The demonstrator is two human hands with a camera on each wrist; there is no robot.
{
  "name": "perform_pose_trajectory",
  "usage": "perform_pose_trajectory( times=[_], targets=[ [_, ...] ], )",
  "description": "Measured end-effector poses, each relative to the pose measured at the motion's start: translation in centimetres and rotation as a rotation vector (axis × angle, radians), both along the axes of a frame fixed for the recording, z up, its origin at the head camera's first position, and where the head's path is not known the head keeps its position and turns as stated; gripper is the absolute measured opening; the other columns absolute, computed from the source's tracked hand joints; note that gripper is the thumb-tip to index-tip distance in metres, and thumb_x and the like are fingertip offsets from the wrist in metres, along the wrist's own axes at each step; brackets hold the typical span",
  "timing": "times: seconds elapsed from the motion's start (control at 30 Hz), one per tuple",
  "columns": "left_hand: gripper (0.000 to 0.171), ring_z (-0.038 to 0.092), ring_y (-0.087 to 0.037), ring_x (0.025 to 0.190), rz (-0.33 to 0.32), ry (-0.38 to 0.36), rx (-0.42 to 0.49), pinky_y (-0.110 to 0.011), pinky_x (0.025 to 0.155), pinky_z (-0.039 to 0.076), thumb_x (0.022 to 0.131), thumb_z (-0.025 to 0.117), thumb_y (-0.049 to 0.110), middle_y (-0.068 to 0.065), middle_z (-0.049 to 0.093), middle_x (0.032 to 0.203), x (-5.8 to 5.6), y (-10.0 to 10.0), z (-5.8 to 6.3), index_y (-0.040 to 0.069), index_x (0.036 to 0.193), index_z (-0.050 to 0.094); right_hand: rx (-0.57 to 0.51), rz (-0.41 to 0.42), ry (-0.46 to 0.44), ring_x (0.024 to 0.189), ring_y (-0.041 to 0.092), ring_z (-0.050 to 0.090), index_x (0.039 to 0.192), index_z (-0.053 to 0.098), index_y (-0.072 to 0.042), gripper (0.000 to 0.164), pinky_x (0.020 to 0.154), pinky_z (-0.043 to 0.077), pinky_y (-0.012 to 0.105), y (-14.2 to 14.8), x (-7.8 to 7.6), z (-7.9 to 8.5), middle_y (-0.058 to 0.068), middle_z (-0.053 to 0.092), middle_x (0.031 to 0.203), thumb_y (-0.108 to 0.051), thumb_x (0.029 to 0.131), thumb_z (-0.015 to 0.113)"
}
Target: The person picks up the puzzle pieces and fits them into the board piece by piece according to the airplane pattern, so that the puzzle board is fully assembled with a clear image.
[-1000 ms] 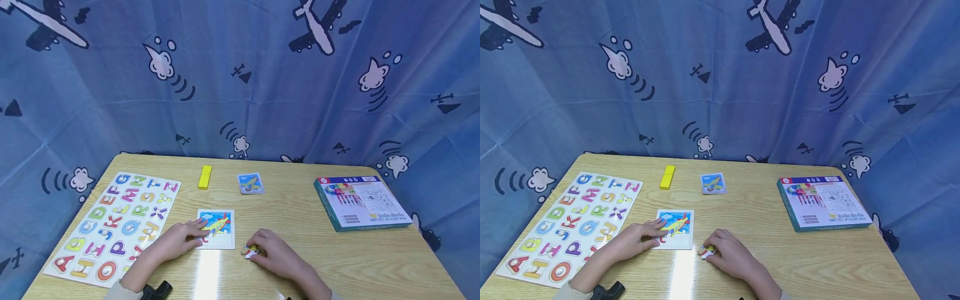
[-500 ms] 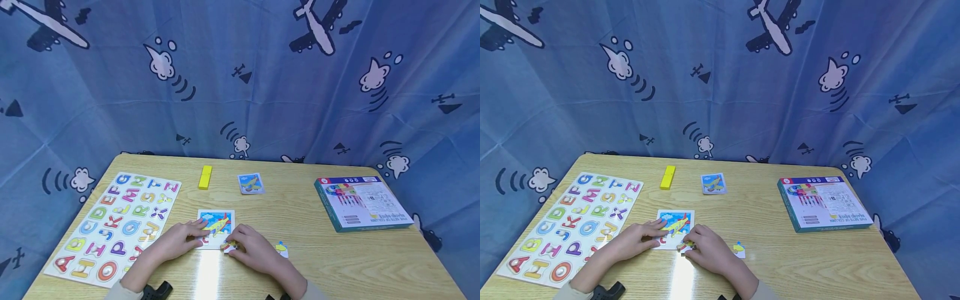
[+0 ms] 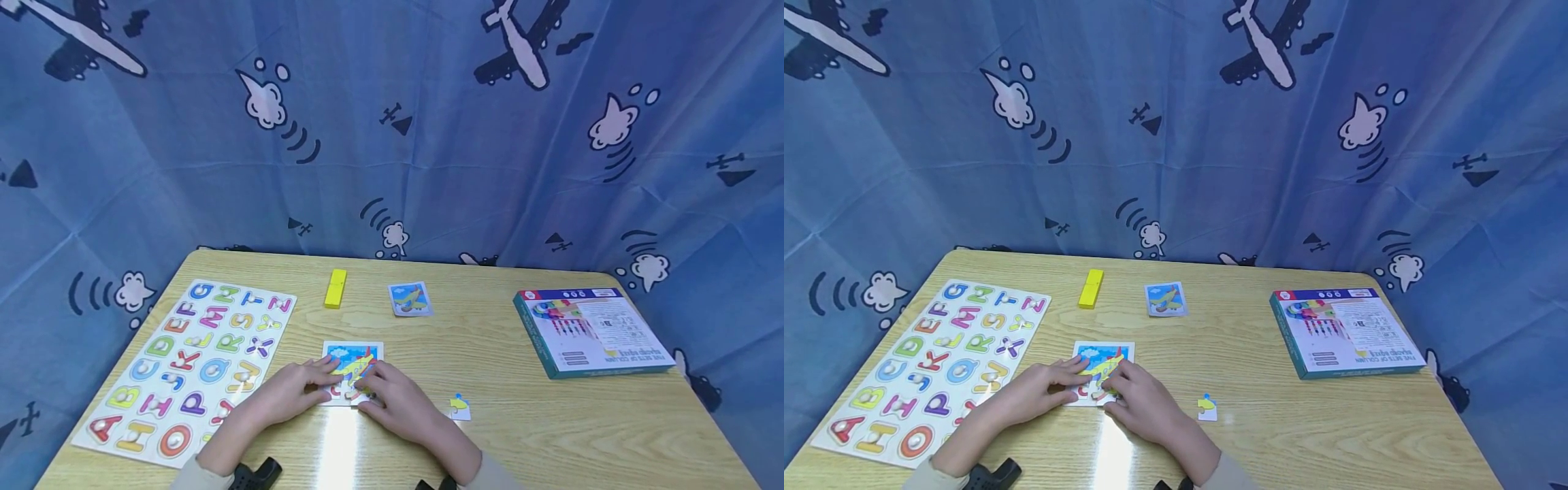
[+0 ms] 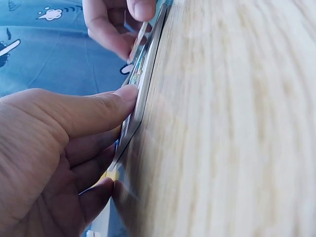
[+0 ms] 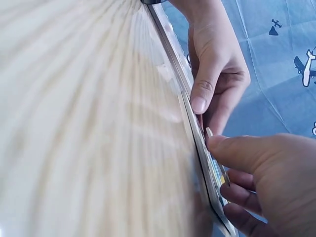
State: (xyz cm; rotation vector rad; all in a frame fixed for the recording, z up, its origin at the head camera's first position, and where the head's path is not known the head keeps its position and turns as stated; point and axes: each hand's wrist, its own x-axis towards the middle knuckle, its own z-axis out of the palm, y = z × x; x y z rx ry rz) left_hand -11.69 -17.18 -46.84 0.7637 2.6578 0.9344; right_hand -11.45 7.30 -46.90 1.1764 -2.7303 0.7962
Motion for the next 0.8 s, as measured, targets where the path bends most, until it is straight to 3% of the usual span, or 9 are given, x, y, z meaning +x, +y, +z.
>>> perform_pose_trajectory(
  times=[0.33,0.53,0.8],
  targets=[
    [0.035,0.04,-0.027,0.135,-0.001,0.006,0.005,-0.05,0.109,0.034,0.09,0.063,0.026,-0.002,0.049,0.142,0.1,0.0,0.0,0.018,0.125,0.064,0.056,0.012,0.058,0.082,0.002,0.046,0.113,0.071,-0.012,0.03,0.07,0.044,0.012,-1.5,-0.4,-0.4,-0.005,0.056,0.101,-0.028,0.088,0.067],
    [0.035,0.041,-0.027,0.135,-0.001,0.019,0.001,-0.05,0.109,0.034,0.09,0.064,0.023,-0.003,0.05,0.141,0.0,0.0,-0.1,0.016,0.124,0.065,0.044,0.006,0.073,0.077,0.002,0.042,0.109,0.072,-0.008,0.027,0.066,0.04,0.011,-2.0,-0.5,-0.2,-0.004,0.054,0.095,-0.023,0.086,0.069],
    [0.035,0.041,-0.027,0.135,0.005,0.022,-0.002,-0.049,0.11,0.033,0.089,0.065,0.022,-0.004,0.05,0.141,0.1,0.1,0.1,0.015,0.123,0.065,0.054,-0.013,0.069,0.079,0.005,0.046,0.101,0.073,-0.009,0.02,0.07,0.044,0.015,-2.3,-0.6,0.0,-0.003,0.055,0.095,-0.019,0.085,0.07]
  ],
)
